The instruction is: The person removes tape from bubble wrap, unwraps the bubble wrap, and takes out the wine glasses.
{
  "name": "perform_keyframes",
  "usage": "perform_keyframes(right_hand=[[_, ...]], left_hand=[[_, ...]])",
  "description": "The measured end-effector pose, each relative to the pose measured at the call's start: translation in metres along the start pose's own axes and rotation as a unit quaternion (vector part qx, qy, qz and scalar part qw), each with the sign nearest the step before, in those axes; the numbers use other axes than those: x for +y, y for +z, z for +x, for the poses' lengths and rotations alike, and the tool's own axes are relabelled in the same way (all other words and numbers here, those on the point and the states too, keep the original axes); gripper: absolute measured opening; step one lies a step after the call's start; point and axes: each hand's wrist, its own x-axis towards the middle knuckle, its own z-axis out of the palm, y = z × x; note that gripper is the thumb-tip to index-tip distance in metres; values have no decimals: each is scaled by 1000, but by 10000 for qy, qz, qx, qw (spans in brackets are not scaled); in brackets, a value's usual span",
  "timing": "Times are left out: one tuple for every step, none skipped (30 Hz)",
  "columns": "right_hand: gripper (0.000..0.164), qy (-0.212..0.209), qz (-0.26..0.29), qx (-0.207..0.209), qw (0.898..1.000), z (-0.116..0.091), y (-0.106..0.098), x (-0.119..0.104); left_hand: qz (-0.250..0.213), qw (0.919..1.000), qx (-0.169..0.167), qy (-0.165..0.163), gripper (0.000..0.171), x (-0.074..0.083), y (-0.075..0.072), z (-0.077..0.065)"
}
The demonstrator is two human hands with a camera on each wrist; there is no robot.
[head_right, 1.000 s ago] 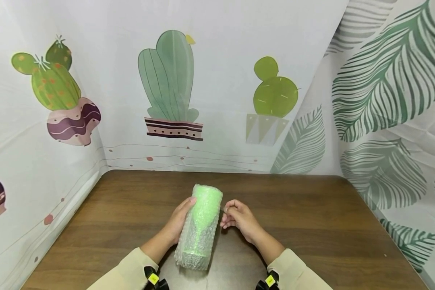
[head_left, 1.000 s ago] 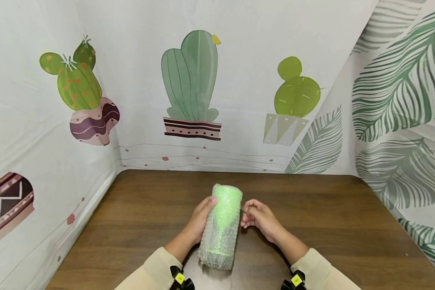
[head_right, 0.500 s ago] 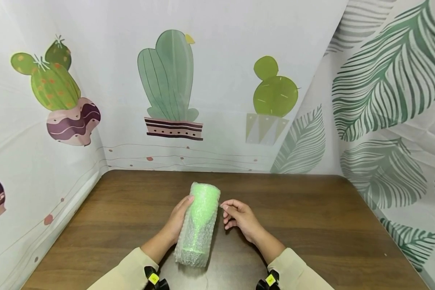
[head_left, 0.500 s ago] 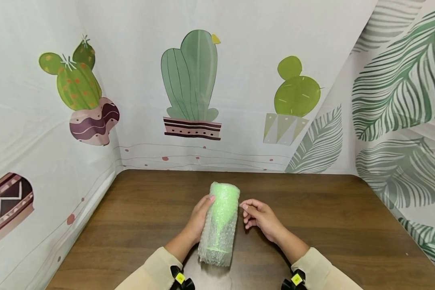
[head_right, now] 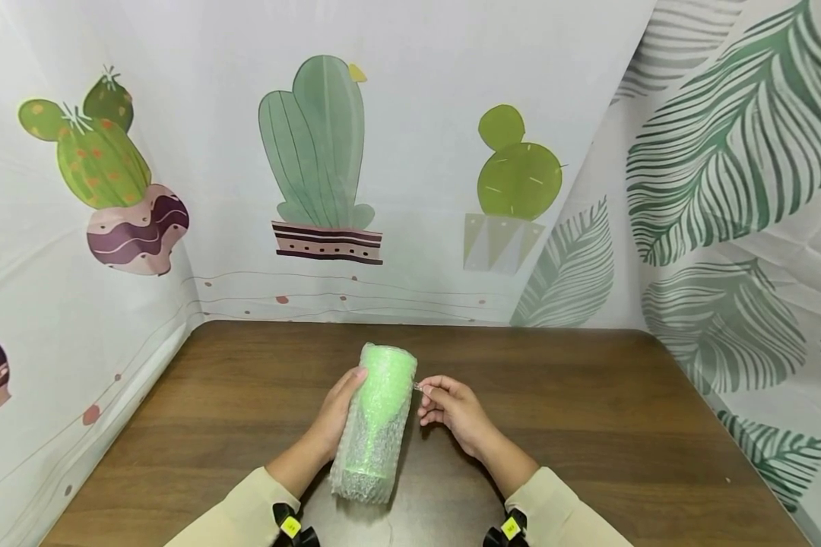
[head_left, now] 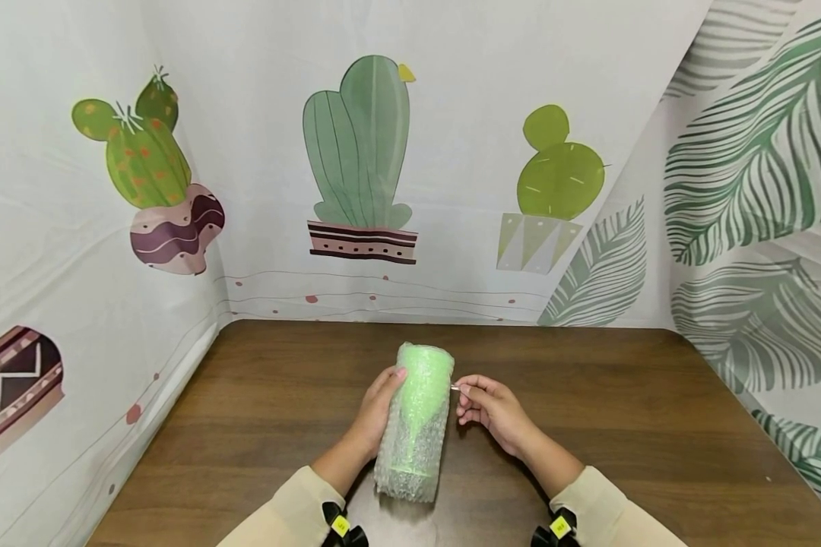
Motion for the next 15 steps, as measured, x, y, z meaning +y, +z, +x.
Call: perform_keyframes(right_hand=[[31,-3,-24,23,10000,0,0,0],[31,6,-51,53,10000,0,0,0],[31,10,-87,87,9999,0,1,-1],[30,20,-123,119,9999,0,1,-1],[29,31,-146,149,9998,0,1,-1],[29,29,-143,149,9998,0,1,-1],[28,18,-107,177,9998,0,1,0],[26,-19,-71,201,9998,0,1,-1],[25,-65,-25,217,9997,0,1,-1],[23,-101,34,222,9997,0,0,-1],[22,-142,93,205,9996,0,0,-1],[21,-178,151,179,9996,1,0,-1],[20,-199,185,173,9995,1,-1,-1],[20,-213,192,142,9995,1,-1,-1],[22,-207,182,117,9996,1,-1,-1]], left_hand=[[-8,10000,12,3,52,0,0,0],[-13,10000,17,12,52,0,0,0],[-11,10000,20,11,51,0,0,0],[-21,10000,12,7,51,-1,0,0],[-18,10000,8,3,51,-1,0,0],[-12,10000,7,-12,50,-1,0,1],[-9,10000,23,-21,49,-1,-1,1],[-21,10000,39,-21,49,-1,-1,1],[-40,10000,47,-22,48,-1,-2,1],[-55,10000,39,-19,48,-1,-3,1],[-61,10000,35,-20,49,-1,-3,1],[-77,10000,35,-25,49,0,-4,1],[-101,9999,30,-25,49,0,-4,2],[-123,9999,12,-30,50,0,-4,1],[-128,9999,-13,-44,51,1,-4,1]])
